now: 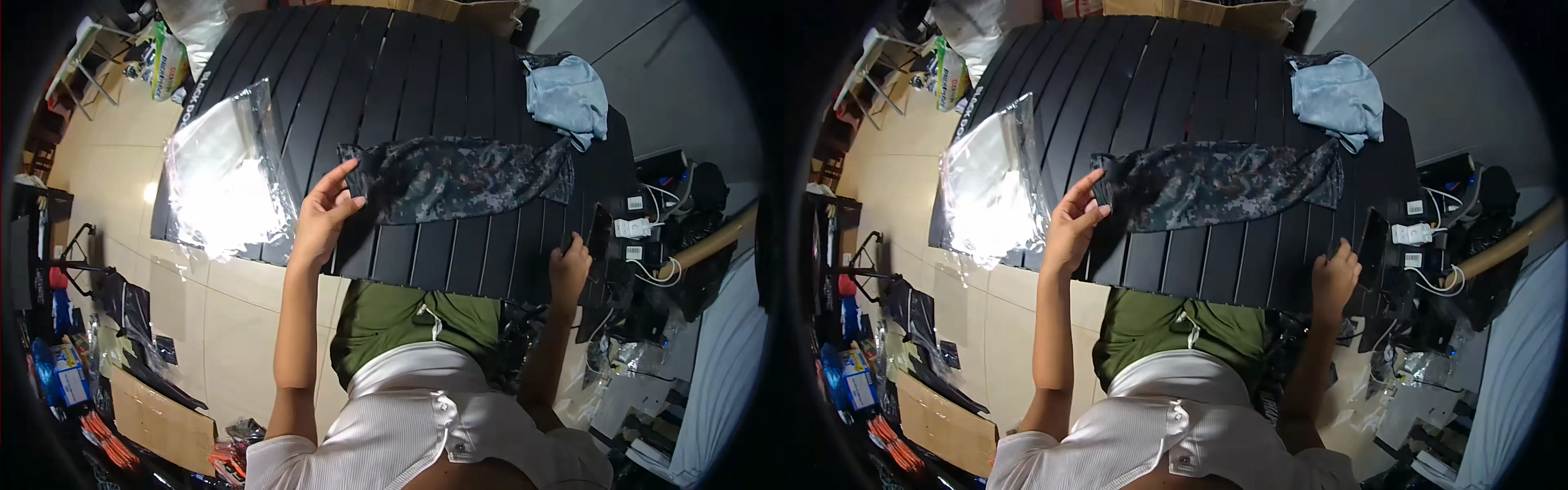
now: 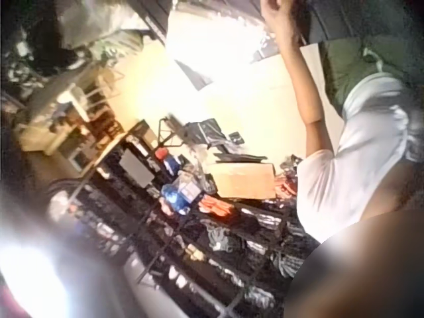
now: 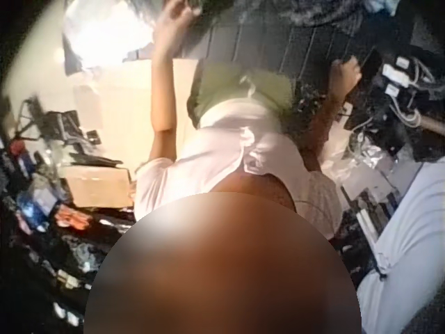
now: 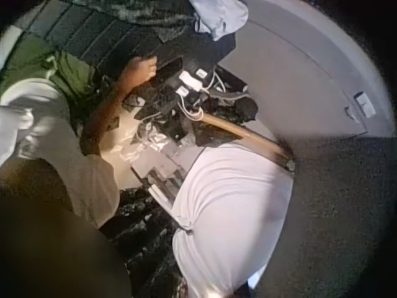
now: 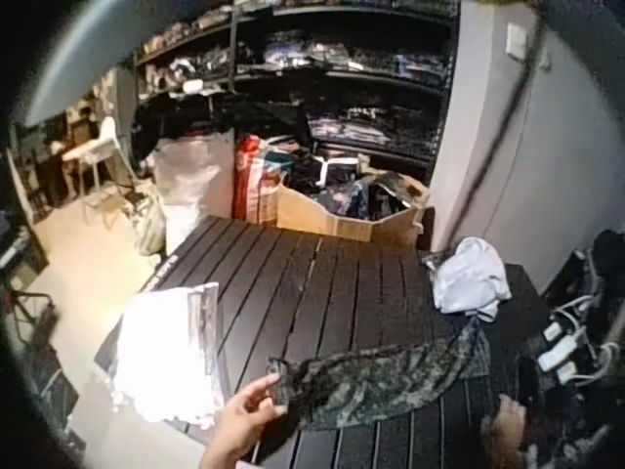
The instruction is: Trimming loose threads from fabric arm sleeves, folding them, and placing them into clear plastic packaging.
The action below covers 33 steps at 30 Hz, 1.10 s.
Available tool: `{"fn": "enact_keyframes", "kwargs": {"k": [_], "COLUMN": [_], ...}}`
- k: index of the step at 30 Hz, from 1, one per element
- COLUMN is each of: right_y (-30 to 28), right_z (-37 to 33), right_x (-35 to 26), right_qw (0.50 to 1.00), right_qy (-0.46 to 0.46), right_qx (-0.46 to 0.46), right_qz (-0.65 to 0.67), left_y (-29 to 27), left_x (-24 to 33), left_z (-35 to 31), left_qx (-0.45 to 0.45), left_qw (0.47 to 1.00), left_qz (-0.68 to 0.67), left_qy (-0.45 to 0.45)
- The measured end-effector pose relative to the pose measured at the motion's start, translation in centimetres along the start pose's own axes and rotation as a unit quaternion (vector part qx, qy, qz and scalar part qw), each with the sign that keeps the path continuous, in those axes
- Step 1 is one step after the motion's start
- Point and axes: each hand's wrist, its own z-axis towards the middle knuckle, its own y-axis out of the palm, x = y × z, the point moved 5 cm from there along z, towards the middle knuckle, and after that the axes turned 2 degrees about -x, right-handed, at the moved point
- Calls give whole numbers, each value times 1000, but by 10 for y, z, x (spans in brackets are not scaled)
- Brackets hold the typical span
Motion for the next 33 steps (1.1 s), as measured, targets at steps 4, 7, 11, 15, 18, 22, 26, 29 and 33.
{"fn": "enact_keyframes", "kwargs": {"k": [4,7,11,15,18,22,26,29,33], "right_y": [4,7,15,7,-14,-24,-26,-18,-9], "right_z": [0,3,17,19,15,12,5,-4,-15], "right_x": [-2,2,9,-8,-34,-63,-92,-112,-131], "right_qw": [1000,996,979,978,954,840,767,731,804], "right_qy": [13,17,34,-15,44,-33,-40,28,-88], "right_qx": [-16,-44,-142,-114,-119,-150,-200,-290,-315], "right_qz": [14,70,145,172,272,520,609,617,497], "left_y": [28,38,44,47,45,39,37,38,34], "left_x": [-10,-20,-31,-23,-28,-33,-36,-33,-33], "left_z": [-23,-41,-58,-64,-58,-53,-59,-62,-64], "left_qx": [-10,24,42,34,89,112,144,140,80], "left_qw": [998,995,987,997,983,966,982,977,962], "left_qz": [-58,-96,-147,48,155,230,35,-93,-229], "left_qy": [-1,-20,-39,47,38,47,-118,-131,-128]}}
